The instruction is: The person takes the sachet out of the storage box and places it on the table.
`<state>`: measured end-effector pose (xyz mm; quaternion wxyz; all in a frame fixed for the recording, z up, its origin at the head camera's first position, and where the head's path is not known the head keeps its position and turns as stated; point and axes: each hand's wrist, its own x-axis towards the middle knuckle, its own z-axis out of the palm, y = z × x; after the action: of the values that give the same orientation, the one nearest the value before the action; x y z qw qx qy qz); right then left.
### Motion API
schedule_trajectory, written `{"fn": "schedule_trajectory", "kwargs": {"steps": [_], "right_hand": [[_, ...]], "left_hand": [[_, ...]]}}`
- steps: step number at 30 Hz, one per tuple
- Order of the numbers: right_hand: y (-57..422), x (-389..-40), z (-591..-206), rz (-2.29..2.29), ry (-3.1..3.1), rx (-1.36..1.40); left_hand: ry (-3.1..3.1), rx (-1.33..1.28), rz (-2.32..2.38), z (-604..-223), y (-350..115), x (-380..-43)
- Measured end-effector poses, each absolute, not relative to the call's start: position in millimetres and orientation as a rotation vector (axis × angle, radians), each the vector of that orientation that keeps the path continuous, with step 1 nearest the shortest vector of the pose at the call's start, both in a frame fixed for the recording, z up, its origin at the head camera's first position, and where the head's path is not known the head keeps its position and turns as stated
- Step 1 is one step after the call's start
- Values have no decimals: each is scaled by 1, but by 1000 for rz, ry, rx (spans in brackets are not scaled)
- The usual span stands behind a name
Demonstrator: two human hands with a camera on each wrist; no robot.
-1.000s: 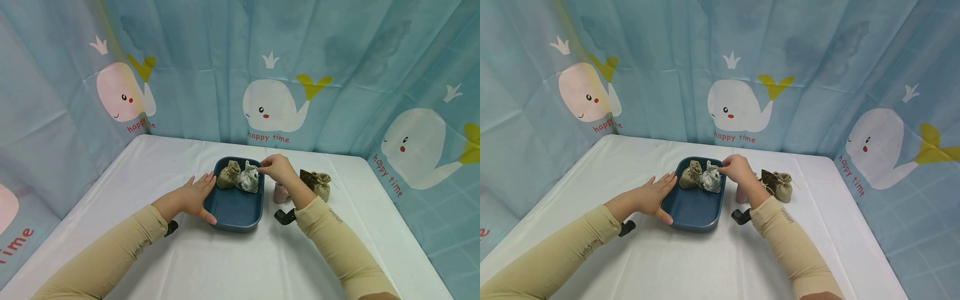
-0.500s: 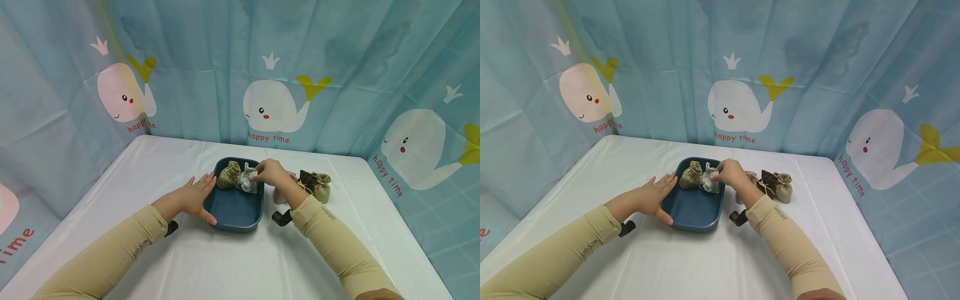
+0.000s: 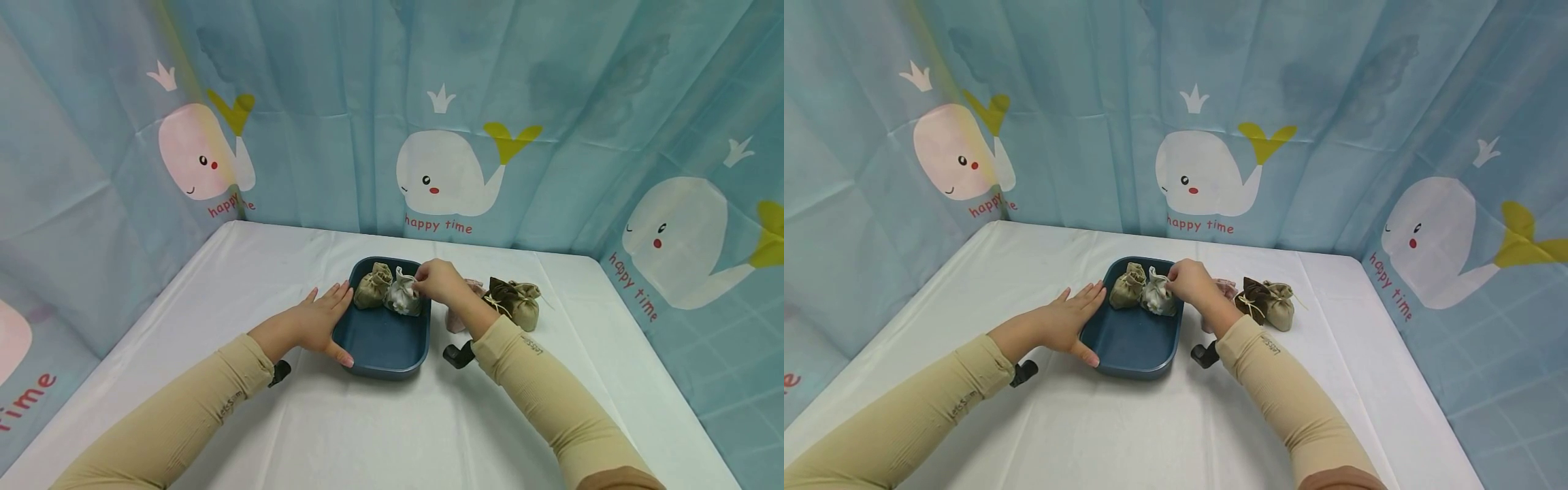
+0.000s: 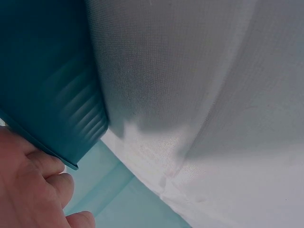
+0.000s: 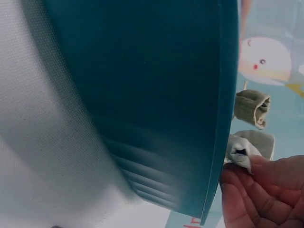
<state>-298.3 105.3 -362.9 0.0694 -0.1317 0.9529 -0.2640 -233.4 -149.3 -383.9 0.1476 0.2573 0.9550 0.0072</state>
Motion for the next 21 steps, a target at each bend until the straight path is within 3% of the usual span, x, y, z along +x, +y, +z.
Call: {"fn": "schedule_trajectory", "kwargs": {"steps": [21], "right_hand": [[110,-297,-349,-904,2860,-423]], "left_hand": [[2746,750,34,-383,-150,-232]]}}
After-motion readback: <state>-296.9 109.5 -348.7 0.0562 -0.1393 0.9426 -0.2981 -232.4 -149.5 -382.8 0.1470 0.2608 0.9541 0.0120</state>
